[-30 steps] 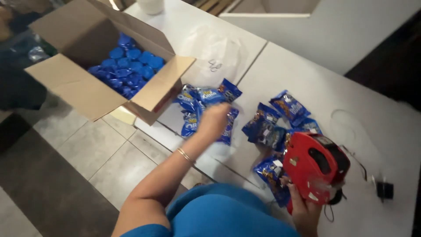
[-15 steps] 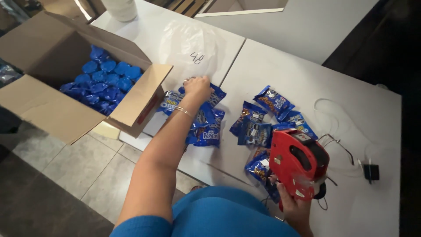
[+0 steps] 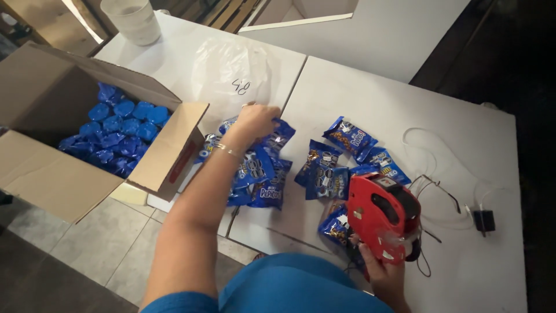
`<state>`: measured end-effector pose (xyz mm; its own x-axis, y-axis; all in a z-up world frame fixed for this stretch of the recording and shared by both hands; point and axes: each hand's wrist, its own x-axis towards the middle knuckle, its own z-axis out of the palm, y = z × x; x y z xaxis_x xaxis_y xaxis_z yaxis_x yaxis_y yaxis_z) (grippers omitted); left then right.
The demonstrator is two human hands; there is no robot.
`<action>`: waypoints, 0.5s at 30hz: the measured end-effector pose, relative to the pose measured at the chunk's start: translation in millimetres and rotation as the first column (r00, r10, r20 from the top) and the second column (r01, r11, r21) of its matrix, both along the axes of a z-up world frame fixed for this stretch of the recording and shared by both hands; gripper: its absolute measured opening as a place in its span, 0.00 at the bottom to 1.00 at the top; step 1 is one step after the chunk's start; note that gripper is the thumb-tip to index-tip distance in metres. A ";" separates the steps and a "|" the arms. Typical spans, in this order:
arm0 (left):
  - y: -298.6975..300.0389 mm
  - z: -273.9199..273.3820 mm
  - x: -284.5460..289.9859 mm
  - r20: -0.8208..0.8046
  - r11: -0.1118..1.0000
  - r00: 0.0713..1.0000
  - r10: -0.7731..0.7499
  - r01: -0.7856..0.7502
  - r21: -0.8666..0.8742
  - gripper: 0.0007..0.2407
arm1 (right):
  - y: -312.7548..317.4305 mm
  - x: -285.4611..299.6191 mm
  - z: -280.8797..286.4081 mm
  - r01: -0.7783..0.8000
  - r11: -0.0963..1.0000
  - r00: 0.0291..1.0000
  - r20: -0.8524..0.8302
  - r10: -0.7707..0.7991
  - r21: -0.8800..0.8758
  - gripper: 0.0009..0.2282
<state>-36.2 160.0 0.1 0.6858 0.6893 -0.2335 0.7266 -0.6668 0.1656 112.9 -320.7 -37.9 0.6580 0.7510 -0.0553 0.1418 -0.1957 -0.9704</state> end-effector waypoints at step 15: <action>-61.7 42.9 -2.5 0.686 0.957 0.690 0.229 -0.029 -0.290 0.10 | 4.3 -9.5 5.7 -0.099 0.987 0.995 0.015 0.098 0.125 0.17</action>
<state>-38.7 98.3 43.0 0.6218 0.7747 0.1152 0.4013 -0.4415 0.8026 103.4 -316.4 -32.2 0.5805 0.8128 0.0489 0.1631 -0.0573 -0.9850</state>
